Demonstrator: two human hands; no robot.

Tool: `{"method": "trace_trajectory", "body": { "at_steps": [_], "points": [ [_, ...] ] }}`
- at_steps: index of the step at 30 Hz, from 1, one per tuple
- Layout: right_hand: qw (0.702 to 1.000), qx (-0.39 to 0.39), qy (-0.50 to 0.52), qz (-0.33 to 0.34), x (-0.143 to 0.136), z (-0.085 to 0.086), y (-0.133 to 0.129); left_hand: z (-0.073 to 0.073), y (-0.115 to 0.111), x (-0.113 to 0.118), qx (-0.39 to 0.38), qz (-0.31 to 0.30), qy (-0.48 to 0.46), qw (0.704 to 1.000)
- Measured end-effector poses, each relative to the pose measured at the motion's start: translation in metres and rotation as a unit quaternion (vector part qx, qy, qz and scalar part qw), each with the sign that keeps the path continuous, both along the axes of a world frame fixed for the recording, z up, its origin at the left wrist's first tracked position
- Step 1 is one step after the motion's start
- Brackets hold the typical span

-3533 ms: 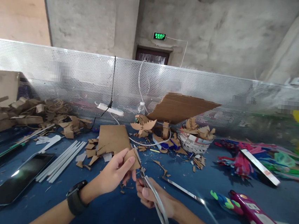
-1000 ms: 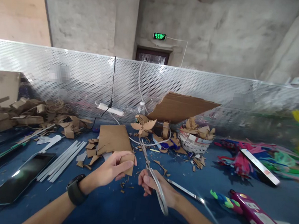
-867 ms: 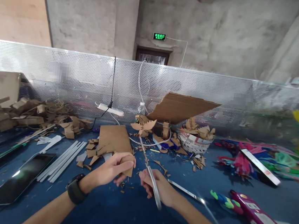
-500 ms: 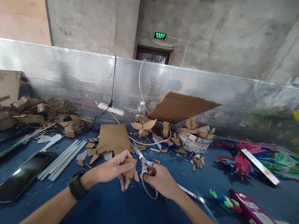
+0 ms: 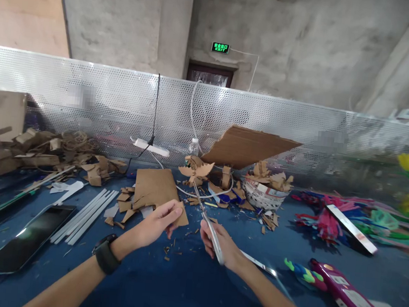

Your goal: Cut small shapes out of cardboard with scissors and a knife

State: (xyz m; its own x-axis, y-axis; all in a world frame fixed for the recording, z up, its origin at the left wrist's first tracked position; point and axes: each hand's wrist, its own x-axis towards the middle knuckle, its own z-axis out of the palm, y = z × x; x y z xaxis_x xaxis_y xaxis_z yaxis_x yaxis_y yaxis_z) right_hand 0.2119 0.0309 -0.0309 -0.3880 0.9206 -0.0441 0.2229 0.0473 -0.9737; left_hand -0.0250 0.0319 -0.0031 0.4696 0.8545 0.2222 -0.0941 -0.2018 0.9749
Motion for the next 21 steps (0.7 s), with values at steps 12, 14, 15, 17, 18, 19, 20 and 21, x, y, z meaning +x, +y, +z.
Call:
{"method": "trace_trajectory", "body": {
  "at_steps": [12, 14, 15, 17, 18, 19, 20, 21],
  "points": [
    [0.992, 0.048, 0.063, 0.103, -0.010, -0.007, -0.013, 0.002, -0.010, 0.012, -0.052, 0.057, -0.108, 0.991],
    [0.991, 0.052, 0.050, 0.115, -0.009, -0.005, -0.015, 0.003, -0.012, 0.013, -0.053, 0.059, -0.104, 0.991],
    [0.990, 0.054, 0.042, 0.121, -0.009, -0.004, -0.015, 0.004, -0.012, 0.013, -0.051, 0.058, -0.096, 0.992],
    [0.990, 0.055, 0.028, 0.129, -0.009, -0.002, -0.016, 0.005, -0.012, 0.013, -0.040, 0.059, -0.065, 0.995],
    [0.989, 0.057, 0.024, 0.131, -0.009, -0.001, -0.017, 0.005, -0.013, 0.012, -0.030, 0.058, -0.044, 0.997],
    [0.989, 0.058, 0.021, 0.134, -0.010, 0.000, -0.018, 0.006, -0.013, 0.012, -0.018, 0.057, -0.021, 0.998],
    [0.989, 0.059, 0.017, 0.137, -0.010, 0.001, -0.018, 0.006, -0.013, 0.011, -0.008, 0.055, 0.000, 0.998],
    [0.988, 0.059, 0.015, 0.140, -0.011, 0.001, -0.019, 0.006, -0.014, 0.011, -0.002, 0.050, 0.017, 0.999]
  ]
}}
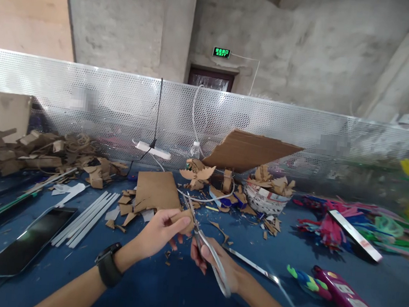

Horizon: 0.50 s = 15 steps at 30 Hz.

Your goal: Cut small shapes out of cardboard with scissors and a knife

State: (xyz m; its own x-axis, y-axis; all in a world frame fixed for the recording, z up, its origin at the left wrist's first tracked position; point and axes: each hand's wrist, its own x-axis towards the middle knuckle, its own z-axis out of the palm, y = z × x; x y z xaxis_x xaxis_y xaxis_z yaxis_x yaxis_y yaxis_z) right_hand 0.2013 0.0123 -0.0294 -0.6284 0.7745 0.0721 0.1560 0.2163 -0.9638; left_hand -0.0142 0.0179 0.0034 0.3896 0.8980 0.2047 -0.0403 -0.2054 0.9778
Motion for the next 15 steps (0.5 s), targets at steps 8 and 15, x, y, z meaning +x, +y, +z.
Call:
{"method": "trace_trajectory", "body": {
  "at_steps": [8, 15],
  "points": [
    [0.999, -0.029, 0.026, 0.033, 0.0025, 0.0054, 0.0015, 0.0052, -0.0050, -0.0004, -0.008, -0.024, -0.021, 0.999],
    [0.998, -0.035, 0.022, 0.057, 0.0050, 0.0036, 0.0007, 0.0058, -0.0008, -0.0005, -0.027, 0.009, -0.051, 0.998]
  ]
}}
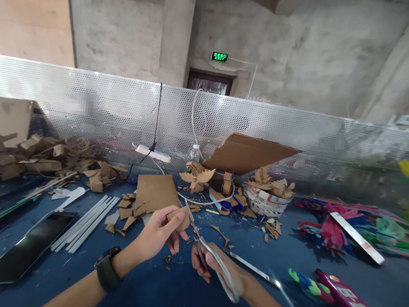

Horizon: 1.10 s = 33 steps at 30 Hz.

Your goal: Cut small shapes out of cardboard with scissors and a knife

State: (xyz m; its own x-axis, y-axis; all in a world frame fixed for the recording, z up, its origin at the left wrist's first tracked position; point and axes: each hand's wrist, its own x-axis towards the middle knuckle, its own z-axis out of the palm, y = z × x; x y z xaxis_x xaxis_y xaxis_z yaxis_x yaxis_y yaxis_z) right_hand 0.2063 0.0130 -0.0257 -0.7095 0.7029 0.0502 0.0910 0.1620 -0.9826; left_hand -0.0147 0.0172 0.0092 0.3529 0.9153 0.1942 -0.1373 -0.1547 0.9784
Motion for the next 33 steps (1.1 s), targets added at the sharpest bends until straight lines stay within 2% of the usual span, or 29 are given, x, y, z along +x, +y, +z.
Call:
{"method": "trace_trajectory", "body": {
  "at_steps": [9, 13, 23, 33],
  "points": [
    [0.998, -0.057, 0.002, 0.007, -0.001, -0.007, 0.004, 0.000, -0.003, 0.000, 0.003, -0.002, 0.004, 1.000],
    [0.997, -0.075, -0.006, -0.012, -0.001, -0.009, 0.003, 0.001, -0.005, 0.001, 0.000, -0.001, -0.004, 1.000],
    [0.997, -0.052, -0.018, -0.050, -0.009, -0.026, -0.002, -0.010, -0.005, 0.010, 0.001, 0.036, -0.043, 0.998],
    [0.997, -0.050, -0.039, -0.054, -0.014, -0.020, -0.007, -0.015, -0.004, 0.011, 0.014, 0.027, -0.058, 0.998]
  ]
}}
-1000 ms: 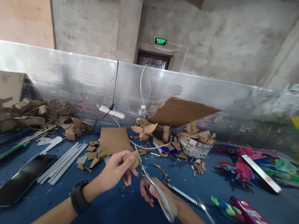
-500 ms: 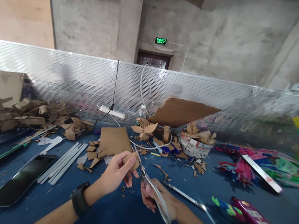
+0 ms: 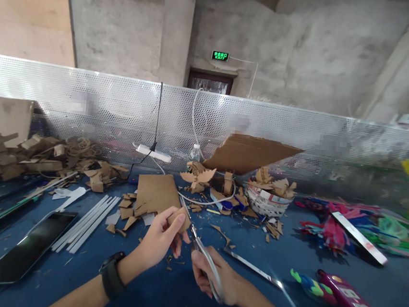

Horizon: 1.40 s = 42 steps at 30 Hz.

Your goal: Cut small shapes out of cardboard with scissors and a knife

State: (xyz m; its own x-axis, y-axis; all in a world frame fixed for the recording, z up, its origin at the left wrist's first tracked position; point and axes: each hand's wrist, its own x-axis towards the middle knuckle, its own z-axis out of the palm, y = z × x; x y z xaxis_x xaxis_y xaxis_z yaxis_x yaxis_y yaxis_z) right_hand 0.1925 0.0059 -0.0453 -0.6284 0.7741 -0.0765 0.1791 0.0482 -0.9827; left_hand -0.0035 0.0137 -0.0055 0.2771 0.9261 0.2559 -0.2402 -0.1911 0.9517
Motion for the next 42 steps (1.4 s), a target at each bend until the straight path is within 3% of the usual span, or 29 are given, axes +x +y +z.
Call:
{"method": "trace_trajectory", "body": {
  "at_steps": [7, 11, 16, 24, 33, 42],
  "points": [
    [0.998, -0.032, 0.048, -0.003, 0.003, -0.009, 0.011, -0.001, -0.002, 0.000, 0.009, -0.046, 0.024, 0.999],
    [0.995, -0.035, 0.082, 0.055, 0.010, -0.013, 0.021, 0.003, -0.001, -0.001, 0.001, -0.032, 0.027, 0.999],
    [0.994, -0.048, 0.057, 0.077, 0.013, -0.010, 0.024, 0.007, 0.000, -0.005, 0.005, -0.001, 0.034, 0.999],
    [0.997, -0.028, 0.040, 0.057, 0.012, 0.007, 0.011, 0.007, 0.001, -0.009, 0.035, 0.020, 0.094, 0.995],
    [0.999, -0.027, 0.011, 0.037, 0.012, -0.003, 0.013, 0.008, 0.001, -0.013, 0.058, 0.026, 0.128, 0.990],
    [1.000, -0.010, -0.004, 0.023, 0.009, 0.005, 0.007, 0.012, 0.000, -0.014, 0.062, 0.024, 0.129, 0.989]
  ]
}}
